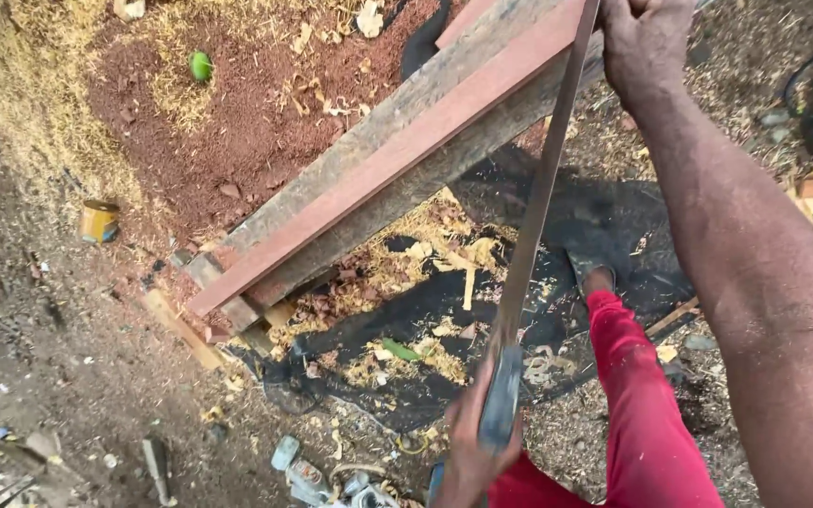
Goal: Using a hand saw to cut through a thick wooden beam on an outdoor workbench.
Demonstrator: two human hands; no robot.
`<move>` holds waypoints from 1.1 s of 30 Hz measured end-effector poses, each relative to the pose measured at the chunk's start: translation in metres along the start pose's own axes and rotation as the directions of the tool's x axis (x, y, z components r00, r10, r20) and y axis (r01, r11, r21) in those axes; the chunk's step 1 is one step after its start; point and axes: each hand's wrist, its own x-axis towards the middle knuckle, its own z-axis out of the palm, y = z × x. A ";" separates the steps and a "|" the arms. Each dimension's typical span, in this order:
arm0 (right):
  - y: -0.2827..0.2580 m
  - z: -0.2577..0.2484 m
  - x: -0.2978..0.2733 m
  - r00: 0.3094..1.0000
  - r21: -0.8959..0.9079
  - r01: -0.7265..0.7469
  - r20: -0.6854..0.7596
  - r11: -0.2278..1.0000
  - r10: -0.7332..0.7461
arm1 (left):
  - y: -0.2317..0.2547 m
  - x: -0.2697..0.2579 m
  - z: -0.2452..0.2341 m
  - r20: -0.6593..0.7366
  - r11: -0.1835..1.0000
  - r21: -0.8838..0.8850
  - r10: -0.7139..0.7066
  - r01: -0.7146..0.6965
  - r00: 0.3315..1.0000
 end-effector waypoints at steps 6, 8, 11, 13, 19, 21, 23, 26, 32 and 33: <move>-0.020 -0.004 0.001 0.992 0.136 -0.124 0.039 0.983 0.120 | 0.026 0.057 -0.002 -0.003 0.999 -0.022 0.033 -0.033 0.999; -0.013 -0.001 0.001 0.999 0.198 -0.023 0.050 0.980 0.013 | 0.089 0.166 0.003 -0.120 0.977 -0.169 0.107 -0.127 0.987; -0.018 -0.002 0.002 0.985 0.009 -0.173 0.018 0.985 0.173 | 0.114 0.276 0.021 -0.249 0.964 -0.061 0.236 -0.259 0.939; -0.015 0.000 0.006 0.994 0.108 -0.105 0.020 0.989 0.104 | 0.117 0.276 0.021 -0.236 0.965 -0.071 0.228 -0.251 0.945; 0.003 0.003 0.005 0.999 0.092 -0.043 -0.006 0.995 0.044 | 0.081 0.118 -0.002 -0.105 0.988 -0.145 0.038 -0.053 0.994; 0.011 0.007 0.002 1.000 0.126 -0.013 0.007 0.992 0.012 | 0.049 0.040 -0.010 -0.070 0.980 -0.191 -0.069 0.055 0.995; 0.003 0.005 0.003 0.985 0.200 0.145 -0.122 0.969 -0.123 | 0.013 -0.033 -0.010 -0.085 0.996 -0.070 0.057 -0.063 0.995; -0.021 -0.005 0.000 1.000 0.096 0.009 0.009 0.995 -0.010 | -0.001 -0.037 -0.014 -0.026 0.989 0.137 0.060 -0.056 0.998; -0.012 -0.003 0.005 0.992 0.142 -0.122 0.010 0.982 0.122 | 0.089 0.251 0.022 -0.110 0.963 -0.179 0.186 -0.204 0.976; -0.002 -0.003 0.007 0.993 0.134 -0.120 0.009 0.984 0.120 | 0.100 0.263 0.024 -0.110 0.961 -0.187 0.188 -0.206 0.976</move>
